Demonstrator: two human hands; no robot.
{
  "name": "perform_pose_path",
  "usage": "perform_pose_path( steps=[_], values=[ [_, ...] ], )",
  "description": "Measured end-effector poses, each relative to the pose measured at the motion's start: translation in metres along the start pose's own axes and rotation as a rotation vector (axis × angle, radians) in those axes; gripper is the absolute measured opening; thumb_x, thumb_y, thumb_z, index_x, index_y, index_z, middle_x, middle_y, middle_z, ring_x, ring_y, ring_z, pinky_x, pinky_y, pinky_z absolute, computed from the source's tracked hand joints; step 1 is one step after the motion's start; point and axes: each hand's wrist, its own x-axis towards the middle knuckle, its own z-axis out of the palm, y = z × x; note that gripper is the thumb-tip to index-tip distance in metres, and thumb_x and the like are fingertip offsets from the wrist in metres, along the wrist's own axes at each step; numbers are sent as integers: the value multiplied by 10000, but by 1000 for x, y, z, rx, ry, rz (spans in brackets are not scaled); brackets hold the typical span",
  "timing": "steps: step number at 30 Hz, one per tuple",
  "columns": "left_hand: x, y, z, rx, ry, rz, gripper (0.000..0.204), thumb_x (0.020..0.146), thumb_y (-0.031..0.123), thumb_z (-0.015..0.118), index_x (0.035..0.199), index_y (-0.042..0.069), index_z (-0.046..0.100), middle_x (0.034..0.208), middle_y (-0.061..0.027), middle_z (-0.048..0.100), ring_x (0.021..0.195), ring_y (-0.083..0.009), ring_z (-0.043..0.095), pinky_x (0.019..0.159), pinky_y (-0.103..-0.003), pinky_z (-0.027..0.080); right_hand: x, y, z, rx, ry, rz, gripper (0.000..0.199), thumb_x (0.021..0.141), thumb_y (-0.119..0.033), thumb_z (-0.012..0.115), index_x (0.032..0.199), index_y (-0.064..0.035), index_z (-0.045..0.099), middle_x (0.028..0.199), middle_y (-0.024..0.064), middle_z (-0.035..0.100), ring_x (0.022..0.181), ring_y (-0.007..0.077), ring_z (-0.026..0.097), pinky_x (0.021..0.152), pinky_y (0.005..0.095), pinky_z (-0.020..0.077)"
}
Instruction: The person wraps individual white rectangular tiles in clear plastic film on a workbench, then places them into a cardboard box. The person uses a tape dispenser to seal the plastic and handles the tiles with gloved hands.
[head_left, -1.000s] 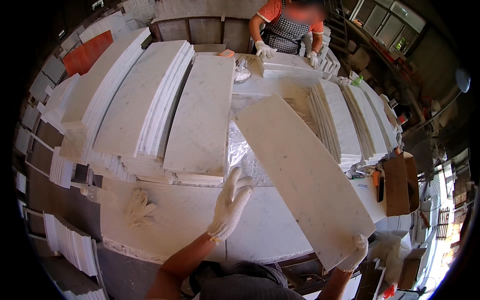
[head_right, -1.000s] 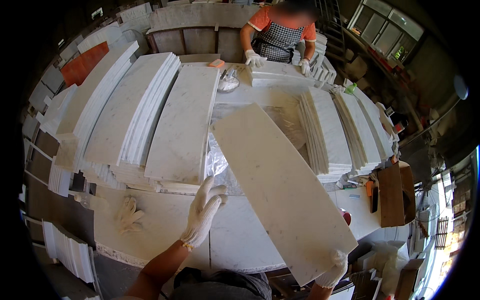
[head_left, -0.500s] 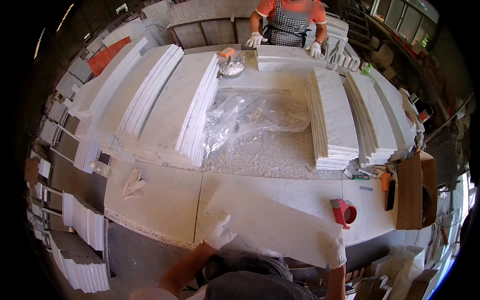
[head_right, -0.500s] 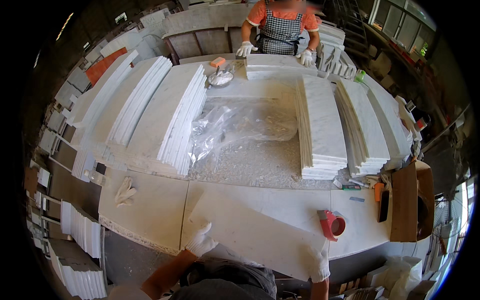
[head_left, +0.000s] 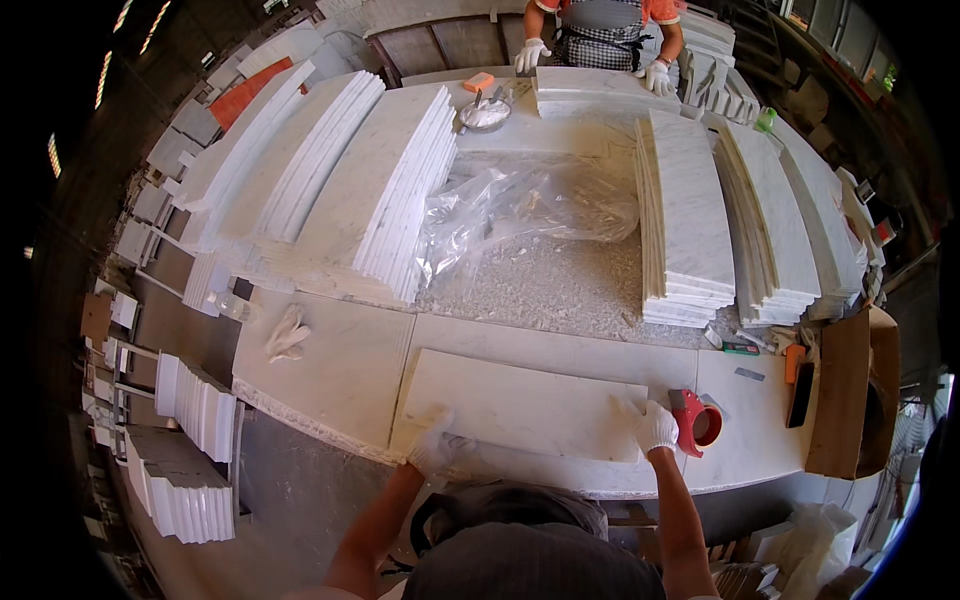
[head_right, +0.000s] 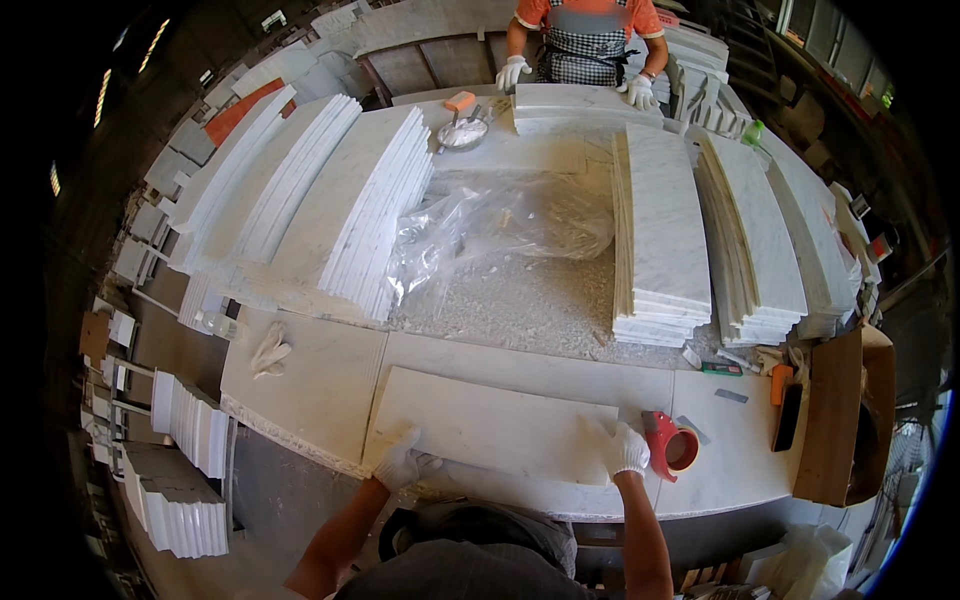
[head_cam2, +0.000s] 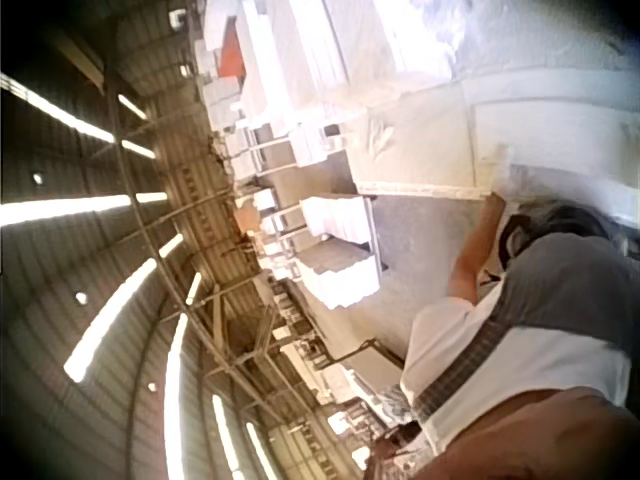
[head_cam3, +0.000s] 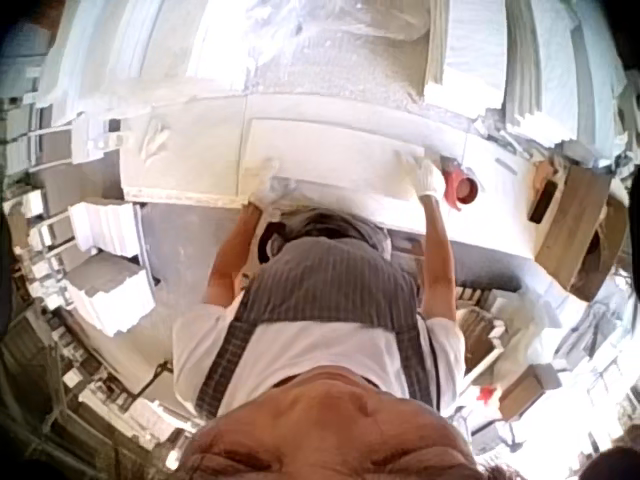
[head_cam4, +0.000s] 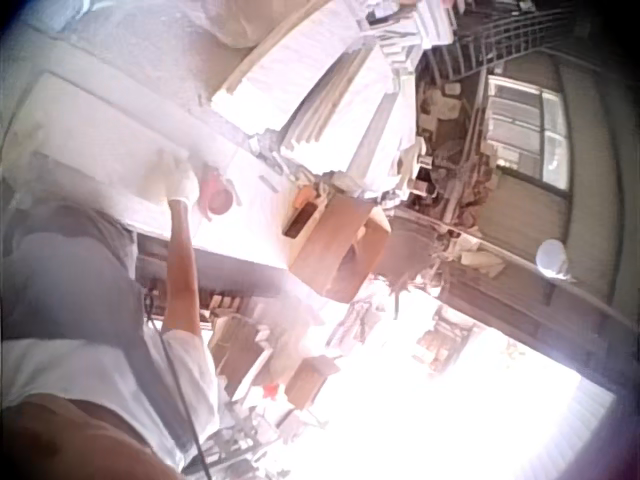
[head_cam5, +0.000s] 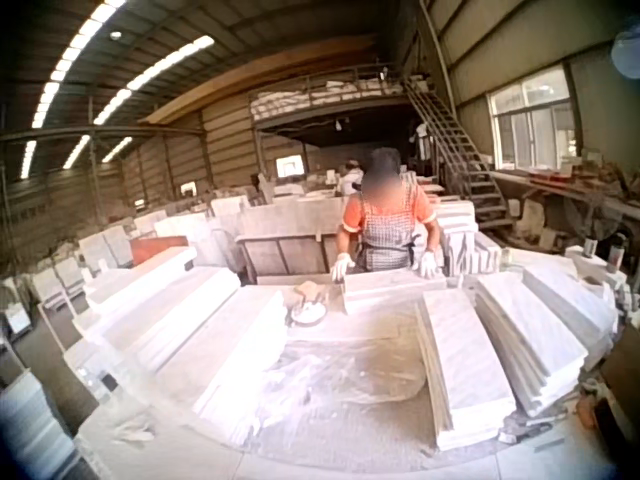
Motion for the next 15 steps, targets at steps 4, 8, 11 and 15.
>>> perform_pose_path(
  steps=[4,8,11,15],
  values=[
    [3,27,-34,585,27,-189,406,1010,346,610,1270,33,602,1196,-153,688,1066,-287,687,885,-429,575,11,-13,-27,-226,15,-97,482,929,-563,575,949,-104,722,942,185,733,849,387,702,726,516,538],
    [-12,56,-5,1471,-306,28,472,988,404,635,1203,-15,667,1163,-150,710,968,-247,706,916,-379,537,8,-40,-77,-146,148,-288,312,954,-403,616,956,-108,715,884,142,730,778,359,714,687,478,555],
    [-8,99,83,1562,-203,71,535,979,435,603,1223,-39,644,1105,-163,719,1037,-291,687,927,-383,519,9,-49,-52,449,-62,-151,264,956,-302,621,1050,-68,701,840,161,726,774,317,722,695,421,562],
    [69,142,155,1744,270,1199,686,843,470,763,1325,18,577,1252,-146,631,1149,-326,607,960,-431,500,-9,-82,5,495,-84,-227,297,949,-315,652,1106,-64,685,954,168,720,867,344,703,766,419,557]
  ],
)
